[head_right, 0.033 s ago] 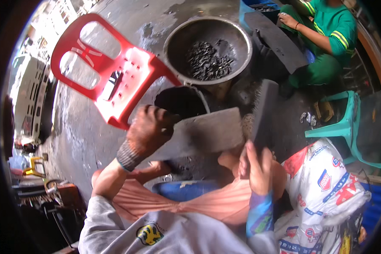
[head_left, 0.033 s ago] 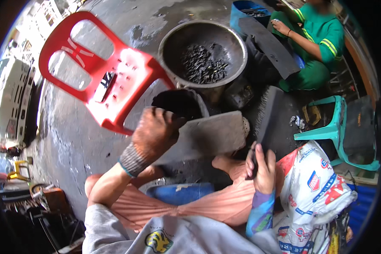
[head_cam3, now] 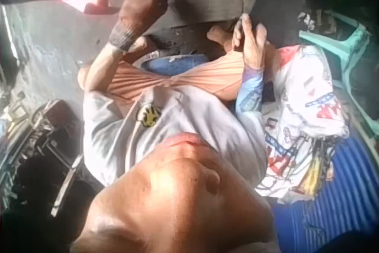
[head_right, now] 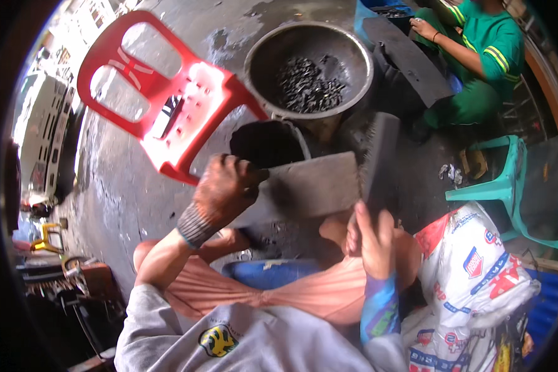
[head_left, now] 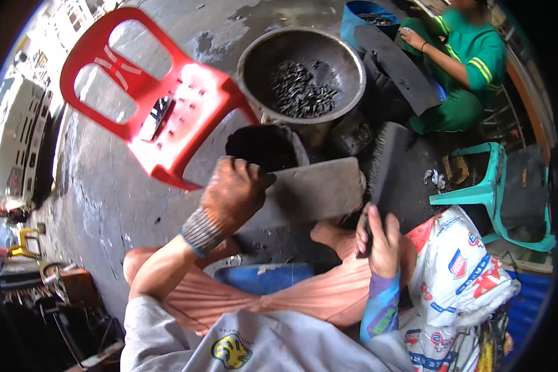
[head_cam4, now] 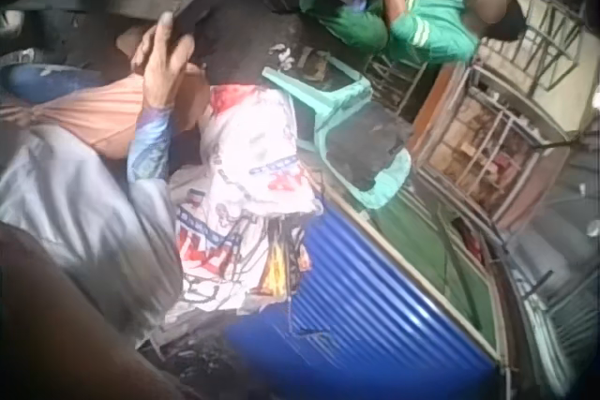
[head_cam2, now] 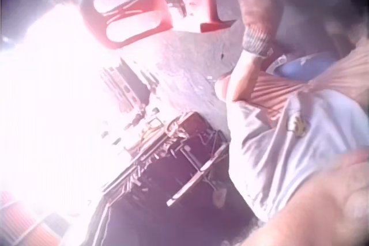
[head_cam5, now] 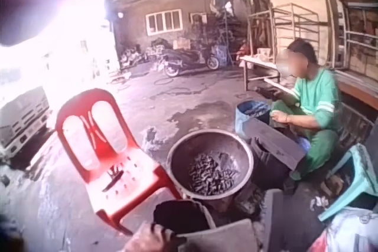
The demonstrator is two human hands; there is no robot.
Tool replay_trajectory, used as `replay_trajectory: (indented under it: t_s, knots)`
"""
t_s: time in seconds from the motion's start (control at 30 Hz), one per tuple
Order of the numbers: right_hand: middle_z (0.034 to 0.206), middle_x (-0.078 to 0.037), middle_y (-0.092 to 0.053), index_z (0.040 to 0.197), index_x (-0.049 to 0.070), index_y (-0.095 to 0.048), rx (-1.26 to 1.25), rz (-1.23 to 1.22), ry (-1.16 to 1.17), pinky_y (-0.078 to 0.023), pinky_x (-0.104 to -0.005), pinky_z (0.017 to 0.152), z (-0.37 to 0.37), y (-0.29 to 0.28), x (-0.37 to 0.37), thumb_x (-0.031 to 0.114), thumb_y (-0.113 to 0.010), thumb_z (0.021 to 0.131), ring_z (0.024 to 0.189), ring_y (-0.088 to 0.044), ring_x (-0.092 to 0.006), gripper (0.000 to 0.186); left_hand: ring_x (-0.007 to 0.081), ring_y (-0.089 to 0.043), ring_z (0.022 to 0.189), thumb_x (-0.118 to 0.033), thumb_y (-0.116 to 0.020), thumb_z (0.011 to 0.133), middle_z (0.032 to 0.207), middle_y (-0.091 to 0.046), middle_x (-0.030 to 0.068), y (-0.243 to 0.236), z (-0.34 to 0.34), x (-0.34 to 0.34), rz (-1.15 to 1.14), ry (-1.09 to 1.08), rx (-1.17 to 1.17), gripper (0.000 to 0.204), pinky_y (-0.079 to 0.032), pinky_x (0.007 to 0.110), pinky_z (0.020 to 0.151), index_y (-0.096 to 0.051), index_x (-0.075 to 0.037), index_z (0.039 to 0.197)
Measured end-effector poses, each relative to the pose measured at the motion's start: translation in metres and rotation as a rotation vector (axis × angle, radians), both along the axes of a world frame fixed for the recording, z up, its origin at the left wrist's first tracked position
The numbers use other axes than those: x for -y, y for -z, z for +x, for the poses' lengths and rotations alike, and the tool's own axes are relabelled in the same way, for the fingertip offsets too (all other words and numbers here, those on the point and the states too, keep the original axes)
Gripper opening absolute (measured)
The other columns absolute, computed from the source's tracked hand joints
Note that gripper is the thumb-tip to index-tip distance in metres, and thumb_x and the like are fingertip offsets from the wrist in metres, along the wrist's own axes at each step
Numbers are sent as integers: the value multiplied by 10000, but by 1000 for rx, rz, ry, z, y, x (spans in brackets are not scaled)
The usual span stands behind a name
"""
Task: Cleaning and preparing a rubber tire patch or section using a wire brush and manual tools.
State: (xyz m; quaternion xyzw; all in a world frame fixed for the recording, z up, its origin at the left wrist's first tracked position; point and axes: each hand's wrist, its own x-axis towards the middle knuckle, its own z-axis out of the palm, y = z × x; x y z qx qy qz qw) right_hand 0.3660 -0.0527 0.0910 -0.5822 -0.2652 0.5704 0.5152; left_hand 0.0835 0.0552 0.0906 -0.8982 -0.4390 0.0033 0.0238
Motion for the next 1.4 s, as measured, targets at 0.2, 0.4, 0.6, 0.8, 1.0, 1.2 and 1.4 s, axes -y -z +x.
replay_trajectory:
  t_s: [0.2, 0.4, 0.6, 0.8, 1.0, 1.2, 1.4]
  knots:
    - [619, 9, -480, 986, 76, -542, 238, -12, -369, -367, -211, 391, -56, 16, 6, 428, -593, 1031, 420, -421, -61, 358, 314, -571, 1184, -299, -719, 836, 1226, -634, 103, 53, -19, 45, 97, -281, 371, 542, -419, 492, 1032, -619, -183, 1356]
    - [559, -9, -461, 960, 29, -549, 246, -24, -440, -362, -225, 394, -95, 40, 13, 519, -472, 1058, 396, -422, -80, 506, 291, -584, 1191, -307, -730, 853, 1239, -659, 64, 79, -20, 66, 270, -434, 671, 380, -416, 495, 1012, -706, -223, 1223]
    - [546, 2, -446, 917, 45, -556, 405, 5, -394, -346, -255, 401, -141, 20, -23, 481, -529, 1047, 414, -442, -97, 456, 285, -572, 1180, -278, -722, 833, 1199, -655, 56, 93, -24, 57, 201, -428, 754, 336, -409, 481, 1013, -729, -216, 1164]
    - [523, -19, -437, 866, 49, -552, 826, 439, -333, -320, -255, 367, -152, 72, -11, 478, -519, 1048, 382, -438, -106, 467, 274, -569, 1180, -256, -716, 800, 1159, -658, 51, 108, -21, 51, 230, -447, 706, 329, -411, 476, 1013, -745, -217, 1125]
    - [522, -1, -421, 843, 84, -513, 475, -171, -292, -291, -247, 337, -130, 54, 45, 555, -483, 1040, 369, -390, -85, 512, 260, -580, 1149, -261, -742, 762, 1125, -669, 21, 105, -24, 49, 206, -449, 782, 330, -423, 466, 997, -759, -273, 1091]
    - [533, 5, -434, 841, 57, -527, 439, -43, -294, -311, -243, 368, -158, 22, -30, 531, -520, 1036, 411, -427, -73, 513, 272, -584, 1131, -272, -742, 778, 1095, -672, 24, 98, -26, 54, 194, -450, 837, 346, -427, 468, 982, -760, -274, 1123]
    - [494, -13, -388, 863, 83, -489, 519, -159, -296, -301, -270, 323, -126, 69, 56, 533, -447, 1061, 339, -376, -115, 493, 274, -575, 1142, -274, -715, 824, 1118, -673, 23, 98, -21, 53, 181, -451, 853, 262, -410, 458, 995, -760, -224, 1077]
